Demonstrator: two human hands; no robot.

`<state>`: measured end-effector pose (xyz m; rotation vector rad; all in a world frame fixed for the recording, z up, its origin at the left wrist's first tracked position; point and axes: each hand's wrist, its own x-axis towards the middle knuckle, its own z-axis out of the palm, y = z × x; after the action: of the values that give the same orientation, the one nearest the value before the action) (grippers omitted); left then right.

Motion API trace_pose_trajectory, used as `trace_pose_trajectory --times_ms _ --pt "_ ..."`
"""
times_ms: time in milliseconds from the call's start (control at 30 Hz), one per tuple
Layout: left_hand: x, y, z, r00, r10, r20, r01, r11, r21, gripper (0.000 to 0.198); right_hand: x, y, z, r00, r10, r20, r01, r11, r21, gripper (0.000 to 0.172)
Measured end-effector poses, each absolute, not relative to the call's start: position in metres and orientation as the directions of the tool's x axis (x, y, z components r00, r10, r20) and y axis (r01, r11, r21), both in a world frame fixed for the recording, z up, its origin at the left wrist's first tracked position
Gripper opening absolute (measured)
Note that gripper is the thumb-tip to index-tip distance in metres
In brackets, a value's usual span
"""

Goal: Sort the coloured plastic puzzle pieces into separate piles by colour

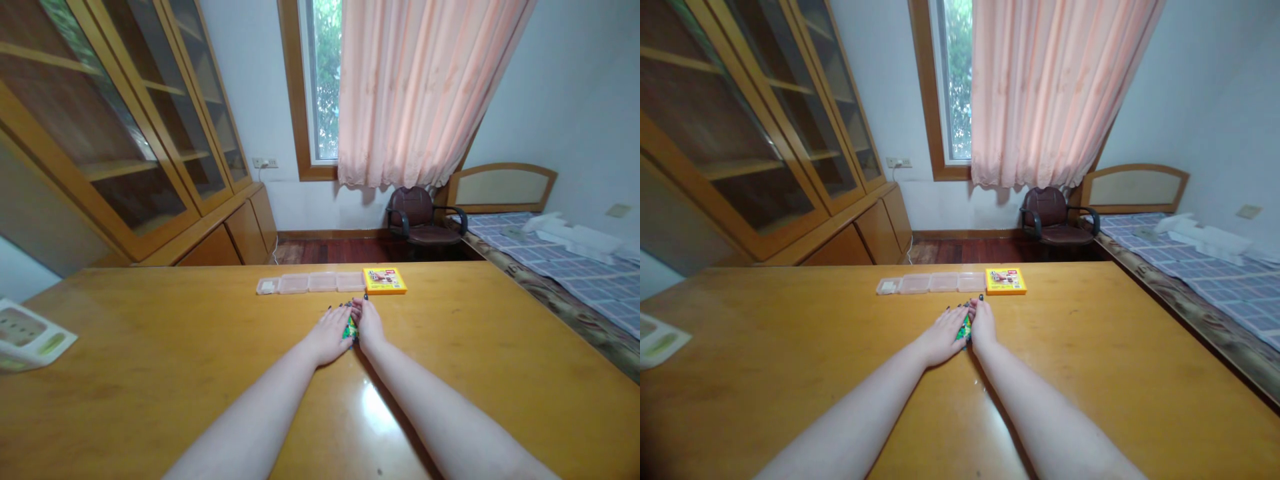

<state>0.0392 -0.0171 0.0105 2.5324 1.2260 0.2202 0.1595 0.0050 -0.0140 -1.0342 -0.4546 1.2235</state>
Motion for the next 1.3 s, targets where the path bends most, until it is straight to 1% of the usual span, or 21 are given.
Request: trace_pose_trajectory --times_ms 100,300,400,500,633,700,800,933,1033,1100,1133,1200,1300 --pt "0.037 -0.017 0.015 0.628 0.778 -0.017 0.725 -0.576 0.377 0.063 0.16 0.004 -0.011 0.334 0.901 -0.278 -0.591 -0.03 -0.806 0.013" --pt "0.037 -0.017 0.02 0.598 0.801 -0.018 0.717 -0.525 0.458 0.063 0.155 -0.002 -0.01 0.306 0.893 -0.331 -0.662 -0.05 -0.748 0.016" --pt "0.039 -0.018 0.022 0.579 0.815 -0.022 0.72 -0.498 0.483 0.062 0.149 -0.006 -0.013 0.318 0.895 -0.314 -0.683 -0.013 -0.73 0.019" --pt "0.042 -0.02 0.024 0.556 0.831 -0.024 0.719 -0.467 0.515 0.061 0.146 -0.009 -0.015 0.331 0.902 -0.279 -0.677 0.021 -0.736 0.019" --pt "0.043 -0.02 0.022 0.538 0.843 0.002 0.692 -0.443 0.57 0.062 0.146 -0.01 -0.016 0.337 0.9 -0.276 -0.659 0.017 -0.752 0.02" --pt "0.044 -0.018 0.017 0.522 0.853 0.028 0.657 -0.423 0.624 0.061 0.147 -0.01 -0.016 0.346 0.897 -0.276 -0.643 0.012 -0.765 0.021" --pt "0.044 -0.016 0.009 0.461 0.886 0.045 0.598 -0.348 0.722 0.06 0.145 -0.011 -0.018 0.35 0.899 -0.264 -0.609 0.004 -0.794 0.022" --pt "0.038 -0.009 0.004 0.385 0.92 0.075 0.481 -0.269 0.834 0.053 0.149 -0.008 -0.015 0.335 0.922 -0.195 -0.534 0.015 -0.845 0.021" --pt "0.028 0.001 0.005 0.242 0.963 0.118 0.358 -0.202 0.912 0.044 0.163 0.001 -0.008 0.268 0.958 -0.101 -0.437 0.027 -0.899 0.022" --pt "0.019 0.01 0.005 0.133 0.989 0.068 0.21 -0.095 0.973 0.036 0.177 0.01 -0.003 0.199 0.979 -0.055 -0.348 0.018 -0.937 0.022" --pt "0.015 0.015 0.005 0.09 0.996 0.02 0.115 -0.03 0.993 0.033 0.183 0.013 -0.001 0.171 0.983 -0.068 -0.329 -0.008 -0.944 0.023" --pt "0.009 0.024 0.004 0.04 0.998 -0.055 -0.065 0.057 0.996 0.027 0.192 0.018 0.001 0.149 0.984 -0.097 -0.352 -0.039 -0.935 0.025" --pt "0.005 0.033 0.002 0.018 0.995 -0.097 -0.149 0.098 0.984 0.024 0.194 0.019 0.001 0.178 0.976 -0.128 -0.437 -0.038 -0.899 0.027"
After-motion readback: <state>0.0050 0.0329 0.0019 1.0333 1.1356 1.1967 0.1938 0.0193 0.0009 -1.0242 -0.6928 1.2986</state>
